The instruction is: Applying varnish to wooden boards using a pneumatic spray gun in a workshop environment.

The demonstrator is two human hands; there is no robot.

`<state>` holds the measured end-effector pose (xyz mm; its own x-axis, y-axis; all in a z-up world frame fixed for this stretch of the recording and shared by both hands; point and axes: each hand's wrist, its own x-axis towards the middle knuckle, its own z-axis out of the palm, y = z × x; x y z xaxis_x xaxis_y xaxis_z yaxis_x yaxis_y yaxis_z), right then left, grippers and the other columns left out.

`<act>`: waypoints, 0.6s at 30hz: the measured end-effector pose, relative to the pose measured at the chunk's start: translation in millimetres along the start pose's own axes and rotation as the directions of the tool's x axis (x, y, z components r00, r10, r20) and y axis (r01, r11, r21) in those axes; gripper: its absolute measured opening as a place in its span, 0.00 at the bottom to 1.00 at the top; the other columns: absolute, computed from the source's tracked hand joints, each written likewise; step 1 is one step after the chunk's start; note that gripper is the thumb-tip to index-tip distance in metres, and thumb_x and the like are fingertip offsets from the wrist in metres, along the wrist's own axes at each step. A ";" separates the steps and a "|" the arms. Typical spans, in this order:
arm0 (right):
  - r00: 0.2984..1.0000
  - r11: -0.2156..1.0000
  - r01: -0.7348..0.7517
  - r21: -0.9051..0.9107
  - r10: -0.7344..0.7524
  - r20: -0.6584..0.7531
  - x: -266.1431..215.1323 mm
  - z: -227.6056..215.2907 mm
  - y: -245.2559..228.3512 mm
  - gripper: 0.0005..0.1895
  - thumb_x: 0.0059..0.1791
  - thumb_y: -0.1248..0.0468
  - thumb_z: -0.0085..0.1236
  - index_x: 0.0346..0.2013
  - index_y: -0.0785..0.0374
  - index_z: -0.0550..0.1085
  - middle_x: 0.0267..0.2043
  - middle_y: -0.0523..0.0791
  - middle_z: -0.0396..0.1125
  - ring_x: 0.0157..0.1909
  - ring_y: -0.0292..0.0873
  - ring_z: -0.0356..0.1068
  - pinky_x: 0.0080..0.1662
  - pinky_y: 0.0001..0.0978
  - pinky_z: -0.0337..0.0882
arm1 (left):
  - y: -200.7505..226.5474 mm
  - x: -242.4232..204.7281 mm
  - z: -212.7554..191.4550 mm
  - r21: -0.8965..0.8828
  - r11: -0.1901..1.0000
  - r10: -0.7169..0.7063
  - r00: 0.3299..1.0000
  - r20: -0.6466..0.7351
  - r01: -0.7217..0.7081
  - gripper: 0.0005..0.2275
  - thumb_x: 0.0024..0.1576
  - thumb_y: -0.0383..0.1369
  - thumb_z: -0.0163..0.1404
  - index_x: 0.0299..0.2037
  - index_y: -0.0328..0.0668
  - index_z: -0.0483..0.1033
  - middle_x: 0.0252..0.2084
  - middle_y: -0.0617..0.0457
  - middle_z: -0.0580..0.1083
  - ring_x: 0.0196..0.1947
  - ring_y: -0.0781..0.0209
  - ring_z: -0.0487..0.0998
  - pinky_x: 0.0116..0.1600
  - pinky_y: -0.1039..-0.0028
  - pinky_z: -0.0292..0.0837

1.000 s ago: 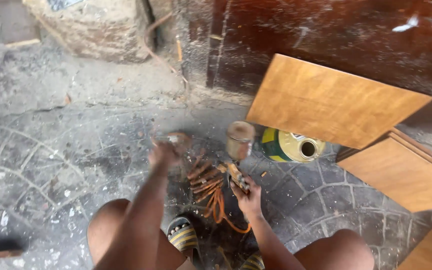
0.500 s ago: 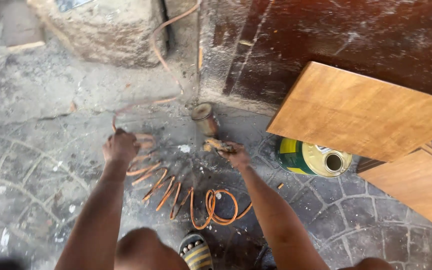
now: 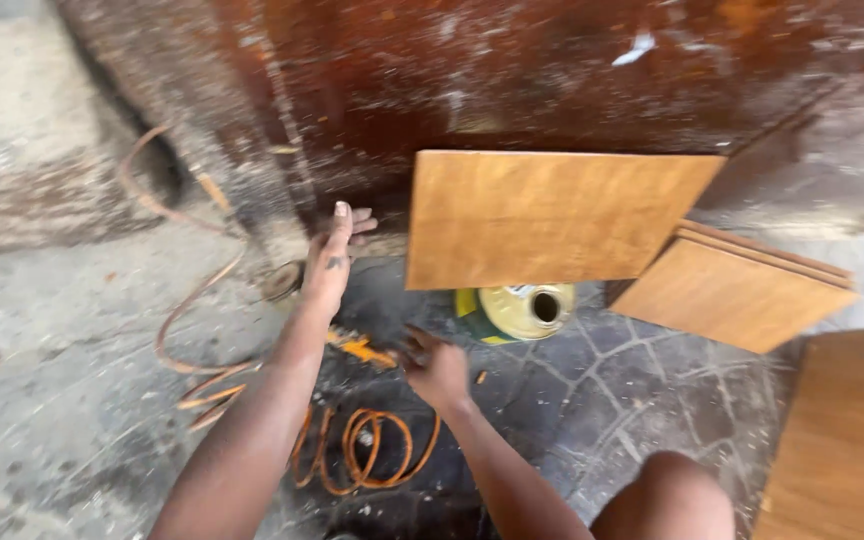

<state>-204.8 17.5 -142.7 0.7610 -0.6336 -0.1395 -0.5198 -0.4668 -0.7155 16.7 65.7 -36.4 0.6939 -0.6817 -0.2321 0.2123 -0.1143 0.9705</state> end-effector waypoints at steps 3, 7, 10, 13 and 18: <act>0.876 0.976 -0.039 0.213 0.136 -0.462 -21.7 -133.5 5.2 0.04 0.46 0.63 0.64 0.28 0.50 0.83 0.19 0.46 0.73 0.26 0.44 0.76 0.29 0.31 0.69 | 3.8 28.5 34.7 0.027 1.000 -0.002 0.999 0.032 0.001 0.36 0.65 0.63 0.29 0.63 0.38 0.71 0.60 0.37 0.74 0.62 0.33 0.70 0.62 0.43 0.61; 0.485 0.978 0.119 0.170 0.092 -0.869 26.9 -301.8 72.2 0.05 0.53 0.68 0.58 0.36 0.59 0.81 0.28 0.48 0.72 0.34 0.42 0.71 0.42 0.34 0.70 | 30.8 26.7 59.9 -0.042 0.999 -0.029 0.999 0.016 0.030 0.39 0.64 0.64 0.25 0.63 0.34 0.68 0.58 0.34 0.74 0.60 0.38 0.71 0.64 0.42 0.56; 0.442 0.985 -0.024 0.173 0.166 -0.882 66.7 -364.7 102.6 0.04 0.54 0.59 0.63 0.40 0.53 0.82 0.32 0.45 0.74 0.40 0.43 0.73 0.45 0.37 0.69 | 31.6 30.0 61.9 -0.122 0.992 -0.039 0.999 0.013 0.041 0.36 0.65 0.63 0.25 0.58 0.35 0.68 0.53 0.37 0.75 0.54 0.46 0.72 0.60 0.53 0.54; 0.505 0.970 -0.094 0.226 0.242 -0.829 98.5 -386.1 133.2 0.09 0.54 0.51 0.61 0.42 0.49 0.83 0.34 0.43 0.75 0.42 0.43 0.73 0.46 0.37 0.68 | 18.2 42.0 56.9 -0.190 0.981 -0.034 0.999 0.010 0.036 0.31 0.63 0.65 0.26 0.51 0.45 0.67 0.48 0.45 0.76 0.50 0.53 0.72 0.55 0.61 0.55; 0.590 0.951 -0.087 0.297 0.289 -0.754 123.7 -397.8 159.1 0.12 0.56 0.49 0.58 0.40 0.49 0.83 0.32 0.42 0.73 0.38 0.41 0.70 0.43 0.38 0.68 | 17.6 40.8 60.8 -0.313 0.950 0.004 1.000 0.006 -0.001 0.29 0.59 0.69 0.25 0.47 0.55 0.63 0.46 0.51 0.77 0.51 0.56 0.69 0.55 0.63 0.51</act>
<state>-347.8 -380.6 -1.5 0.0061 -0.9740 0.2265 -0.4446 -0.2055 -0.8718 6.9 -8.0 -24.7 0.6904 -0.6865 -0.2282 0.4161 0.1187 0.9015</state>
